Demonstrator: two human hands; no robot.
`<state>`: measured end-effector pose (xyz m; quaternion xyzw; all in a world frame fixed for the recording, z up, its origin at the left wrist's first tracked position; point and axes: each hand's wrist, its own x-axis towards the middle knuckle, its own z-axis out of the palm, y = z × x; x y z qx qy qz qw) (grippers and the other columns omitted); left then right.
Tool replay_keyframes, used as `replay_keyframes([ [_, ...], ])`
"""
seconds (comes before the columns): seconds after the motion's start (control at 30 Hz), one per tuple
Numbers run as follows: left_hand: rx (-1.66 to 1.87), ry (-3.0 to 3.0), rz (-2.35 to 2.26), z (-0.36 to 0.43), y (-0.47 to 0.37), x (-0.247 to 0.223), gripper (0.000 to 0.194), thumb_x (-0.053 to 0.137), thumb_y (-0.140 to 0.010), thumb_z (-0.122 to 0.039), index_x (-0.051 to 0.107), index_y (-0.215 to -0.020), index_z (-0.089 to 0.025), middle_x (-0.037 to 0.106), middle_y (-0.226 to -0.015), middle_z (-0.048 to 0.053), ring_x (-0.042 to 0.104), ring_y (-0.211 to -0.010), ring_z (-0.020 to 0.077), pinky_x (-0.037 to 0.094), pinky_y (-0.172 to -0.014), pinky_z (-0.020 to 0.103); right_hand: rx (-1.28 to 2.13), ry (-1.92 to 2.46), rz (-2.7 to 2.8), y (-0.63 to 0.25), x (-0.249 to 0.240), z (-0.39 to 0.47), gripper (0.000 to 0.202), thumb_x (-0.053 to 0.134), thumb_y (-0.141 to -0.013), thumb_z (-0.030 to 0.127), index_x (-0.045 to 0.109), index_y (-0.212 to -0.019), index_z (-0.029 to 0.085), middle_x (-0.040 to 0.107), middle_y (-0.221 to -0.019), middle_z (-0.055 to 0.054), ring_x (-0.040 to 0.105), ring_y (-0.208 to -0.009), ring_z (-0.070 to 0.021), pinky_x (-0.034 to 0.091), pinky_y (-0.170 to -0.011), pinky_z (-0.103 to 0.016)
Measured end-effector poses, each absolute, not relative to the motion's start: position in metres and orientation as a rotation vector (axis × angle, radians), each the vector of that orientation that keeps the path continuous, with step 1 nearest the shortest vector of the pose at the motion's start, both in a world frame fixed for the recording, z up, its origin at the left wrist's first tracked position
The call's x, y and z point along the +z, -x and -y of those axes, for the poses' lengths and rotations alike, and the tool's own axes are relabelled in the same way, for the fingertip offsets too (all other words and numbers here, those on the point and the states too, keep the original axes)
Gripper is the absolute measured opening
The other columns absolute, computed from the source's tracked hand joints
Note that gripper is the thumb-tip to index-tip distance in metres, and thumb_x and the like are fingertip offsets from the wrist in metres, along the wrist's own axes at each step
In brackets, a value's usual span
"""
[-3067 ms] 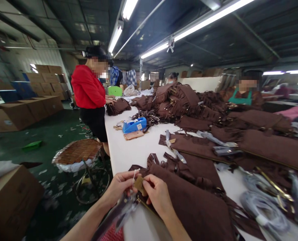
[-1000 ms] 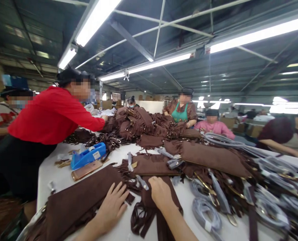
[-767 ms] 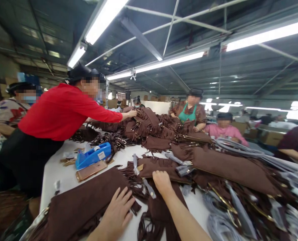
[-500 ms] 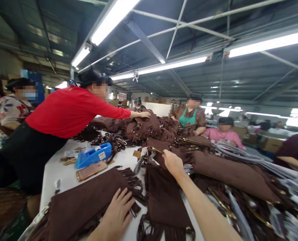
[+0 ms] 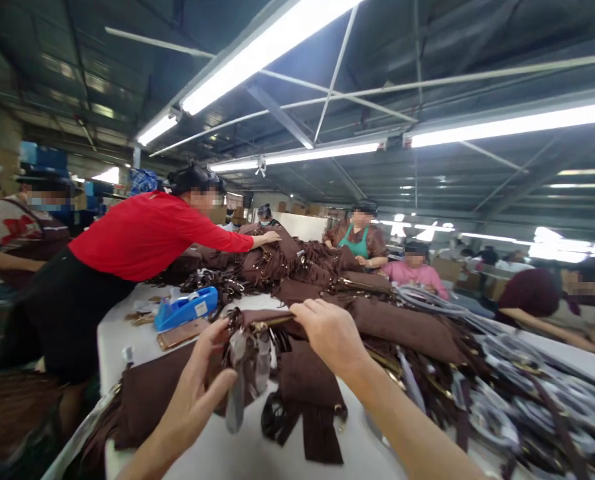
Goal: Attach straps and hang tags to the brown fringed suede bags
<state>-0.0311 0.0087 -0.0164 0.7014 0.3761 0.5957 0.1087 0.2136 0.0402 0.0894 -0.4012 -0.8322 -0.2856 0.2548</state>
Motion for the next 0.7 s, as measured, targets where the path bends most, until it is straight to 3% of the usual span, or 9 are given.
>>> replay_keyframes([
  [0.07, 1.664, -2.304, -1.200, 0.020, 0.027, -0.018, 0.064, 0.061, -0.083, -0.026, 0.036, -0.142, -0.020, 0.048, -0.140, 0.014, 0.047, -0.125, 0.0307, 0.039, -0.108, 0.050, -0.734, 1.018, 2.341, -0.202, 0.051, -0.019, 0.017, 0.050, -0.094, 0.015, 0.065, -0.099, 0.022, 0.071, -0.088, -0.004, 0.063, -0.082, -0.0207, 0.041, -0.074, -0.031],
  [0.13, 1.481, -2.447, -1.330, 0.039, 0.023, -0.038, 0.045, 0.053, -0.083, -0.012, 0.052, -0.127, -0.020, 0.060, -0.120, 0.011, 0.055, -0.112, 0.0280, 0.046, -0.099, 0.047, -0.619, 1.022, 2.376, -0.194, 0.007, -0.001, 0.018, 0.051, -0.093, 0.012, 0.065, -0.094, 0.022, 0.071, -0.085, -0.003, 0.062, -0.080, -0.0200, 0.040, -0.074, -0.031],
  [0.2, 1.232, -2.521, -1.390, 0.052, 0.021, -0.065, 0.037, 0.042, -0.080, -0.002, 0.060, -0.108, -0.020, 0.064, -0.100, 0.007, 0.059, -0.095, 0.0234, 0.051, -0.087, 0.039, -0.538, 1.116, 2.309, -0.190, -0.036, 0.018, 0.020, 0.049, -0.092, 0.010, 0.065, -0.092, 0.022, 0.071, -0.093, -0.005, 0.062, -0.084, -0.0215, 0.040, -0.075, -0.033],
  [0.27, 1.020, -2.558, -1.417, 0.064, 0.020, -0.087, 0.039, 0.039, -0.076, 0.002, 0.060, -0.100, -0.021, 0.063, -0.095, 0.005, 0.058, -0.092, 0.0210, 0.051, -0.082, 0.034, -0.466, 1.230, 2.175, -0.191, -0.072, 0.041, 0.021, 0.047, -0.092, 0.009, 0.064, -0.092, 0.021, 0.069, -0.099, -0.008, 0.060, -0.087, -0.0235, 0.041, -0.075, -0.035],
  [0.47, 0.833, -2.640, -1.482, 0.089, 0.013, -0.099, 0.052, 0.038, -0.069, 0.005, 0.059, -0.107, -0.023, 0.061, -0.102, 0.004, 0.057, -0.097, 0.0194, 0.050, -0.083, 0.028, 0.037, 1.384, 1.782, -0.200, -0.119, 0.113, 0.016, 0.046, -0.095, 0.028, 0.056, -0.085, 0.022, 0.060, -0.080, -0.004, 0.058, -0.076, -0.0207, 0.045, -0.070, -0.031],
  [0.6, 0.798, -2.829, -1.362, 0.089, 0.003, -0.116, 0.060, 0.041, -0.068, 0.005, 0.057, -0.119, -0.020, 0.063, -0.106, 0.006, 0.059, -0.097, 0.0216, 0.053, -0.085, 0.030, 0.810, 1.386, 1.676, -0.189, -0.117, 0.132, 0.032, 0.047, -0.092, 0.049, 0.059, -0.094, 0.020, 0.066, -0.085, -0.005, 0.060, -0.073, -0.0192, 0.045, -0.066, -0.028],
  [0.7, 0.742, -2.938, -1.328, 0.083, -0.001, -0.136, 0.064, 0.044, -0.067, 0.003, 0.055, -0.126, -0.020, 0.064, -0.103, 0.007, 0.060, -0.092, 0.0217, 0.054, -0.081, 0.029, 1.210, 1.276, 1.655, -0.175, -0.112, 0.131, 0.037, 0.046, -0.087, 0.051, 0.061, -0.093, 0.018, 0.069, -0.085, -0.005, 0.060, -0.073, -0.0187, 0.043, -0.062, -0.026],
])
